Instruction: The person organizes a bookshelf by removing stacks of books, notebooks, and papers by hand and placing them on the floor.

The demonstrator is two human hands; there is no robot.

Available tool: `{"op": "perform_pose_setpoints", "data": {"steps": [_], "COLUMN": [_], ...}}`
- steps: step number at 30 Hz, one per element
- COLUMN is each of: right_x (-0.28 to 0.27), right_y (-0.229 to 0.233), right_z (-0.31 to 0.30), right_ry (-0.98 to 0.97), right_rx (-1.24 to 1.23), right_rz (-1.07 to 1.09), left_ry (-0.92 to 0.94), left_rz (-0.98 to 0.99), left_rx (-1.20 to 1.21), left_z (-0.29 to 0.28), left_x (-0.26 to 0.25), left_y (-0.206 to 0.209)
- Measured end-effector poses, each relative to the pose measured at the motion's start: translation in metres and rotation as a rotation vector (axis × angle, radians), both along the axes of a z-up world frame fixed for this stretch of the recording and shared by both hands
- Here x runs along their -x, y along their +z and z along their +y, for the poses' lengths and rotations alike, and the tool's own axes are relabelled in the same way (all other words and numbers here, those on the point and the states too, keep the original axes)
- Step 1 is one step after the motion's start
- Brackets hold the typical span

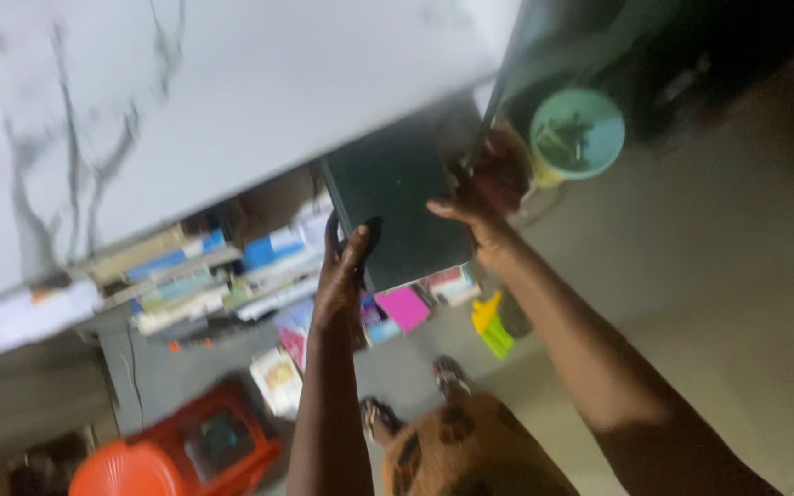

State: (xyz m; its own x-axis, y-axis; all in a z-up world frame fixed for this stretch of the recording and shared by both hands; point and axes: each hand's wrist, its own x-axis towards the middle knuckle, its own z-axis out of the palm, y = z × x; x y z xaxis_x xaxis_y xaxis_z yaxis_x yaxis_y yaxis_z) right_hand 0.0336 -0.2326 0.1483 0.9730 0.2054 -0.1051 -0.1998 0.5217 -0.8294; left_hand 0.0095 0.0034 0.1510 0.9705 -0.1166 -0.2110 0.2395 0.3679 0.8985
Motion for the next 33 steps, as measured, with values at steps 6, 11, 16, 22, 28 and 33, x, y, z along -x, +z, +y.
{"op": "perform_pose_setpoints", "data": {"steps": [6, 11, 16, 22, 28, 33], "right_x": [0.054, 0.100, 0.154, 0.230, 0.302, 0.328], "right_y": [0.016, -0.008, -0.054, -0.129, -0.214, -0.251], "right_z": [0.000, 0.001, 0.017, 0.043, 0.055, 0.067], "right_ry": [0.169, 0.205, 0.192, 0.240, 0.313, 0.363], "right_rx": [-0.012, 0.035, 0.169, 0.345, 0.401, 0.376], "right_rz": [-0.098, -0.028, 0.147, 0.377, 0.672, 0.849], "left_ry": [-0.030, -0.055, -0.024, 0.006, 0.035, 0.049], "left_rz": [0.169, 0.046, 0.160, 0.508, 0.708, 0.912], "left_rx": [-0.206, -0.325, -0.135, -0.034, -0.052, -0.034], "left_z": [0.009, 0.016, 0.031, 0.051, 0.057, 0.065], "left_x": [0.065, 0.127, 0.192, 0.275, 0.357, 0.386], "left_y": [-0.022, -0.047, -0.096, -0.181, -0.225, -0.260]}}
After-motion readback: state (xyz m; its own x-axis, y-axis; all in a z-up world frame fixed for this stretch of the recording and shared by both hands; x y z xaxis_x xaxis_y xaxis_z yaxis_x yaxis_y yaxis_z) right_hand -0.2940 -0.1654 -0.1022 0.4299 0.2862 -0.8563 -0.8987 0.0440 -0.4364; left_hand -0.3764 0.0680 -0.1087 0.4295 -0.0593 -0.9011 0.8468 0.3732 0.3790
